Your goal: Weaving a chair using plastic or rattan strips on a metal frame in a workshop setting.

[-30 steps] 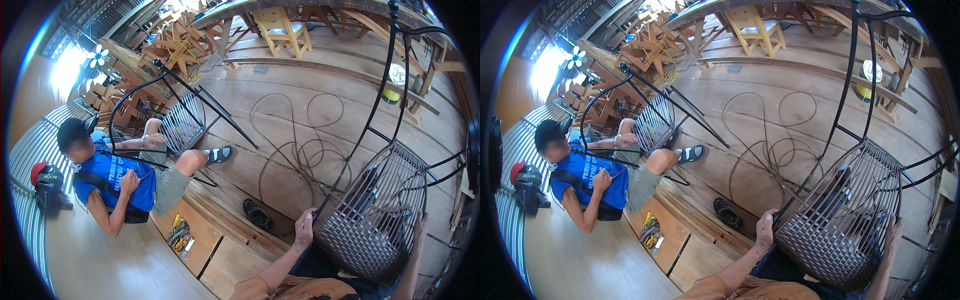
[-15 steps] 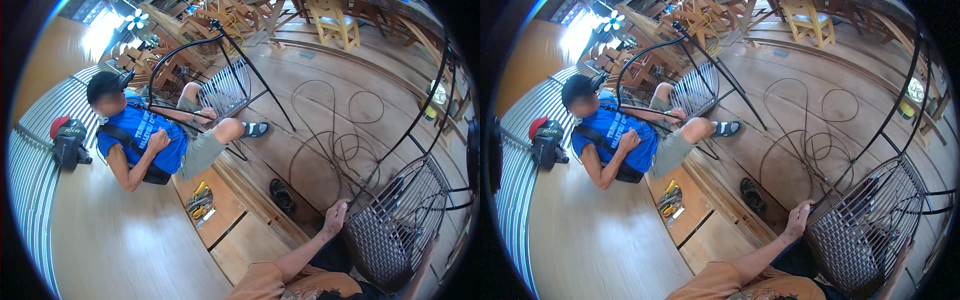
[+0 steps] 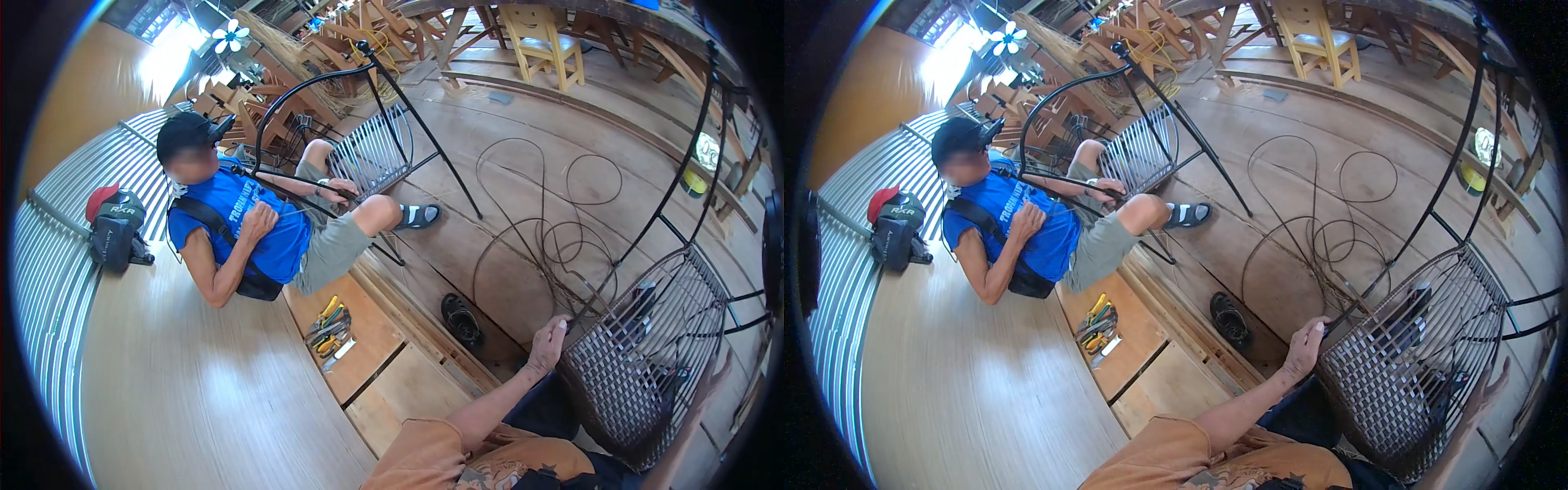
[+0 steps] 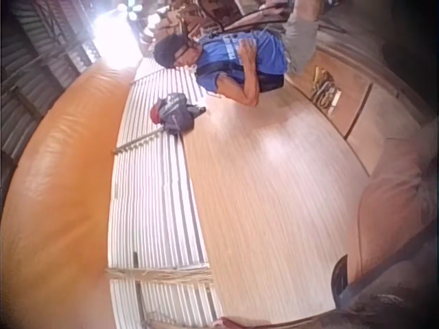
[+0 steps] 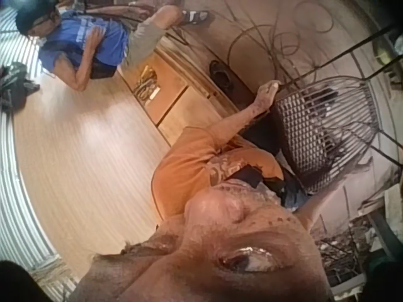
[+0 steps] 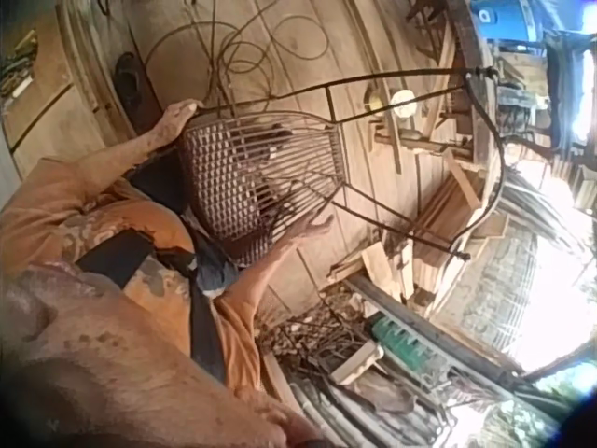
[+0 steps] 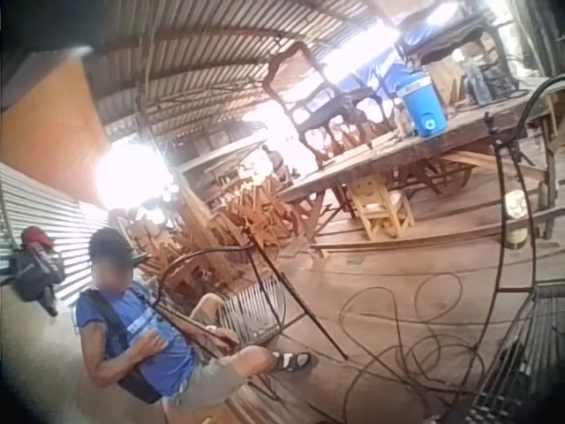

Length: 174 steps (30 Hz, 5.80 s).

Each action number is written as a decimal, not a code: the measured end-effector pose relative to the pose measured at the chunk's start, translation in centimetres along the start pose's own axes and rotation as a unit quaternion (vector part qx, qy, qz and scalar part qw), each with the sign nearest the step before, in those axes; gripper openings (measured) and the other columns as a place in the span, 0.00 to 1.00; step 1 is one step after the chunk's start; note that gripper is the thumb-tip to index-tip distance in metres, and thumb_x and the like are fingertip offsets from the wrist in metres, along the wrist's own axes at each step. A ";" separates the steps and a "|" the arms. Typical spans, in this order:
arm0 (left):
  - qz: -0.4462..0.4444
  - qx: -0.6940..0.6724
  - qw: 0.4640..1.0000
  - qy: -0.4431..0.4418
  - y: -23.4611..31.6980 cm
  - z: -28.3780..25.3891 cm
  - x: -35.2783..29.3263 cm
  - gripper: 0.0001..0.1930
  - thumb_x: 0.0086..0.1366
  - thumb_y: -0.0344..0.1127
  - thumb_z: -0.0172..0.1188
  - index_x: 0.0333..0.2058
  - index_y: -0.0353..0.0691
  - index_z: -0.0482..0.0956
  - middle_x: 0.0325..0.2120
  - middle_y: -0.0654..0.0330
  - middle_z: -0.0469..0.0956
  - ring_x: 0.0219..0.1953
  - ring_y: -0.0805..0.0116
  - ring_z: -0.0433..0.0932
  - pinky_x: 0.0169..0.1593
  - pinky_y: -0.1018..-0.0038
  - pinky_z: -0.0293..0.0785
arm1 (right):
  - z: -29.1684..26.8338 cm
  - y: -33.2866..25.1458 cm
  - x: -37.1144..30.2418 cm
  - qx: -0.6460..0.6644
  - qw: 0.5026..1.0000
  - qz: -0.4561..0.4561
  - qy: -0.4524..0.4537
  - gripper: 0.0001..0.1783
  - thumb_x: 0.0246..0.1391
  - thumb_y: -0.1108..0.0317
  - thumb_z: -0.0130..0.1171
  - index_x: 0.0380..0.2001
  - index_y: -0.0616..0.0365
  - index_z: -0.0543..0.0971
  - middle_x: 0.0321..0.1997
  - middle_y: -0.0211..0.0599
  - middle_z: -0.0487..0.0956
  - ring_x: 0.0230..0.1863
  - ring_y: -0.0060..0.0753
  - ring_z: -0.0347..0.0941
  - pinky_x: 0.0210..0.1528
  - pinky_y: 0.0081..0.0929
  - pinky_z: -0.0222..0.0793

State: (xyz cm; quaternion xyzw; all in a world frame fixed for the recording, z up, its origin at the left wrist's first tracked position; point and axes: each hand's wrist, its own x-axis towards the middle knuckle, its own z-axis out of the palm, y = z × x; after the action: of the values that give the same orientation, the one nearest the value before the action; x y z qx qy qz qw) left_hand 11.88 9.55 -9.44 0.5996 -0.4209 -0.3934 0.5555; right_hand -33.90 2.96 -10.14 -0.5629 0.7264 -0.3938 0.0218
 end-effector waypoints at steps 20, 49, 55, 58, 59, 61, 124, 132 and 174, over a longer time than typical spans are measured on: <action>-0.003 -0.007 1.000 0.002 -0.2 0.0 0.3 0.15 0.67 0.36 0.40 0.40 0.32 0.72 0.31 0.61 0.74 0.35 0.73 0.69 0.42 0.78 0.66 | 6.8 -20.1 -5.6 0.643 0.672 0.312 -0.194 0.14 0.53 0.65 0.58 0.24 0.45 0.61 0.16 0.18 0.57 0.10 0.12 0.49 0.06 0.11 0.47; 0.016 0.003 1.000 0.002 -0.1 -0.3 0.2 0.17 0.67 0.37 0.38 0.41 0.31 0.73 0.33 0.55 0.75 0.37 0.68 0.71 0.44 0.75 0.66 | 6.5 -21.0 -5.7 0.645 0.669 0.274 -0.245 0.16 0.53 0.62 0.58 0.22 0.46 0.61 0.16 0.17 0.55 0.12 0.11 0.48 0.09 0.11 0.48; 0.002 -0.003 0.999 0.040 -0.3 0.7 0.1 0.16 0.67 0.37 0.39 0.40 0.31 0.73 0.32 0.56 0.75 0.36 0.70 0.71 0.44 0.76 0.67 | 6.5 -20.0 -5.4 0.640 0.679 0.261 -0.248 0.14 0.54 0.63 0.58 0.24 0.47 0.62 0.16 0.18 0.56 0.11 0.11 0.47 0.09 0.12 0.45; 0.005 -0.011 0.999 0.031 -0.2 0.4 0.2 0.16 0.67 0.37 0.39 0.40 0.32 0.73 0.31 0.56 0.75 0.35 0.70 0.71 0.42 0.76 0.67 | 7.0 -19.7 -5.6 0.614 0.709 0.241 -0.249 0.14 0.54 0.63 0.57 0.24 0.47 0.62 0.15 0.17 0.56 0.11 0.11 0.47 0.09 0.11 0.45; 0.003 -0.007 1.000 0.023 -0.1 0.3 0.2 0.16 0.67 0.37 0.39 0.40 0.32 0.73 0.31 0.56 0.75 0.35 0.71 0.71 0.42 0.76 0.67 | 7.1 -19.8 -5.8 0.616 0.706 0.242 -0.253 0.14 0.54 0.63 0.57 0.24 0.47 0.62 0.15 0.17 0.56 0.11 0.11 0.47 0.09 0.11 0.45; -0.003 -0.007 1.000 0.019 0.1 -0.1 0.0 0.16 0.67 0.37 0.39 0.40 0.32 0.73 0.31 0.56 0.75 0.35 0.71 0.71 0.42 0.76 0.67 | 7.0 -20.6 -5.9 0.613 0.713 0.239 -0.244 0.14 0.55 0.62 0.56 0.24 0.47 0.61 0.14 0.17 0.55 0.11 0.11 0.47 0.10 0.11 0.46; -0.190 -0.334 0.923 -0.021 6.4 5.7 8.4 0.20 0.67 0.43 0.47 0.16 0.44 0.61 0.10 0.70 0.57 0.11 0.81 0.55 0.15 0.81 0.57 | 3.1 -23.6 -12.6 -0.040 0.982 -0.112 -0.147 0.12 0.38 0.71 0.63 0.31 0.55 0.76 0.36 0.37 0.72 0.42 0.42 0.66 0.47 0.37 0.59; -0.215 -0.369 0.904 0.007 6.2 5.7 7.2 0.19 0.64 0.45 0.50 0.17 0.47 0.58 0.10 0.69 0.56 0.10 0.79 0.54 0.15 0.78 0.55 | 2.8 -23.1 -13.0 -0.032 0.984 -0.085 -0.154 0.12 0.39 0.71 0.62 0.32 0.56 0.76 0.38 0.36 0.72 0.45 0.42 0.66 0.48 0.37 0.59; 0.225 0.209 0.943 -0.126 8.0 4.1 1.2 0.21 0.64 0.44 0.48 0.44 0.29 0.71 0.44 0.44 0.72 0.48 0.49 0.70 0.51 0.65 0.66 | 1.3 -22.3 -14.3 -0.060 0.979 -0.133 -0.143 0.10 0.45 0.72 0.58 0.34 0.57 0.75 0.38 0.40 0.73 0.44 0.44 0.66 0.49 0.38 0.60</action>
State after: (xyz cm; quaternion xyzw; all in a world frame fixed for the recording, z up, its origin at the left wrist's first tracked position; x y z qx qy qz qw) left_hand 7.89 6.78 -1.73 0.5374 -0.6842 -0.2341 0.4339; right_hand -10.21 12.95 -3.59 -0.7050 0.6569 -0.2644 0.0396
